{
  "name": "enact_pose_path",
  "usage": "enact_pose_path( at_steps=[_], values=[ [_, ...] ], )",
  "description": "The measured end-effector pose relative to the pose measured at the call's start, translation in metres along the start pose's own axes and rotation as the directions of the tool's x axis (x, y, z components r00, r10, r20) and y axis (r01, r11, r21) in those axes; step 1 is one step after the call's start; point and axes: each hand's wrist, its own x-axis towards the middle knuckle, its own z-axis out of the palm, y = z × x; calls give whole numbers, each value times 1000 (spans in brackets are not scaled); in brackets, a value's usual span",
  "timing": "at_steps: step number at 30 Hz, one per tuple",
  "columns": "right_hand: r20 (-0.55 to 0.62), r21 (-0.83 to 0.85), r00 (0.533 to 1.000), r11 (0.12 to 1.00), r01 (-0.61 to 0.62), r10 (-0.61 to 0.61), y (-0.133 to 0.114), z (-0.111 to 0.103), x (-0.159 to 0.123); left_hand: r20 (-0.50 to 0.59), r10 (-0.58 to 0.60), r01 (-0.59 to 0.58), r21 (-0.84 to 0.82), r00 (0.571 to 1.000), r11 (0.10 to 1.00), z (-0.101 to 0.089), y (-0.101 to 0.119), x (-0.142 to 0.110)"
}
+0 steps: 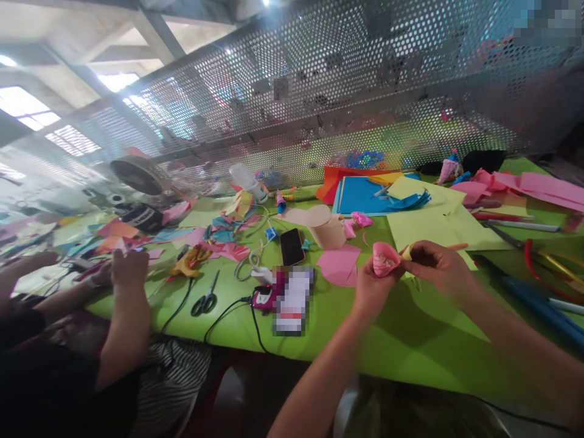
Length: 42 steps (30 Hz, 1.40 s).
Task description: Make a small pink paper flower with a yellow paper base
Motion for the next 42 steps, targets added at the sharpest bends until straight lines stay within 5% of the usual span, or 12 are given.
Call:
enact_pose_path(
  at_steps=[6,13,22,29,42],
  values=[
    [-68,-23,997,999,41,-43,-6,-8,0,-13,3,-2,75,1000,997,-2,6,1],
    [-116,175,991,981,82,-63,-18,-23,-3,65,-38,21,242,997,970,-8,2,-1],
    [-117,0,991,998,62,-61,-21,-9,-7,94,17,-53,394,995,917,-6,14,-12],
    [-115,-102,988,991,91,-103,-18,-5,-8,201,-61,22,188,978,982,-3,10,-12],
    [-124,-37,992,999,27,-31,-15,-11,-4,418,-309,353,-32,854,935,-9,4,-2]
  ],
)
